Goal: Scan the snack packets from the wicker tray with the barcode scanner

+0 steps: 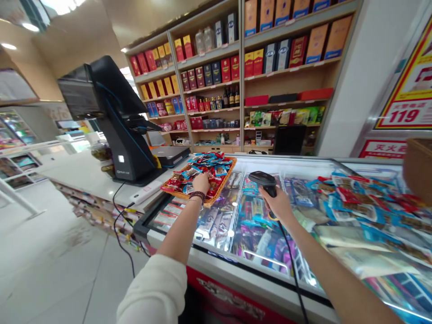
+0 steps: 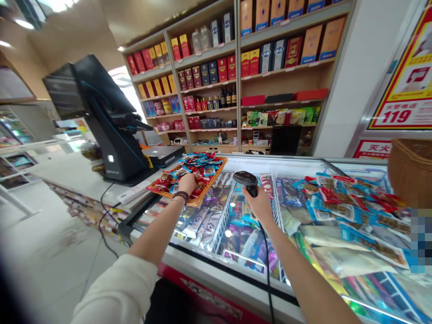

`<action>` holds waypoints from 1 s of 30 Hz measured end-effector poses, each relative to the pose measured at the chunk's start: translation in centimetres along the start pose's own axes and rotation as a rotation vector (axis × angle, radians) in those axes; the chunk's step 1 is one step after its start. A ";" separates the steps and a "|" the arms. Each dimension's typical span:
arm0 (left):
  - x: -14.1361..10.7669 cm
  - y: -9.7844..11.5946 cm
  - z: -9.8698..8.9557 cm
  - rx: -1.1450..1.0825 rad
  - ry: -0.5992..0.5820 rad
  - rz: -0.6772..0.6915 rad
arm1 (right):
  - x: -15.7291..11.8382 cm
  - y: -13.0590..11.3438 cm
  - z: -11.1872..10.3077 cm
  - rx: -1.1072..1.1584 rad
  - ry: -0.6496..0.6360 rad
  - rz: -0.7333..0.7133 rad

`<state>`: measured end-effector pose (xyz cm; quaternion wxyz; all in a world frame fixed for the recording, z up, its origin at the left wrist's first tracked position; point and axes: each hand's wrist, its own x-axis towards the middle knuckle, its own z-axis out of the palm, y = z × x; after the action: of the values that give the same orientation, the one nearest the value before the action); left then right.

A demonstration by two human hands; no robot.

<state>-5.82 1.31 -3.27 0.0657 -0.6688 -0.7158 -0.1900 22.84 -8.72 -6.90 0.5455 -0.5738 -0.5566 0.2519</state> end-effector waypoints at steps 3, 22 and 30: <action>-0.3 0.1 -0.5 -0.007 0.037 -0.028 | 0.1 0.4 -0.1 0.026 0.038 0.011; -2.6 8.1 0.5 -1.683 0.019 -0.074 | -0.7 -0.9 -1.0 0.116 0.001 -0.008; -3.8 10.0 5.2 -1.665 -0.048 0.020 | -0.9 -1.8 -1.7 -0.265 0.047 -0.146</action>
<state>5.22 0.00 -7.54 -0.4639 -0.5087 -0.3364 -0.6425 23.49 -10.46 -5.11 0.4947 -0.6047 -0.6121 0.1223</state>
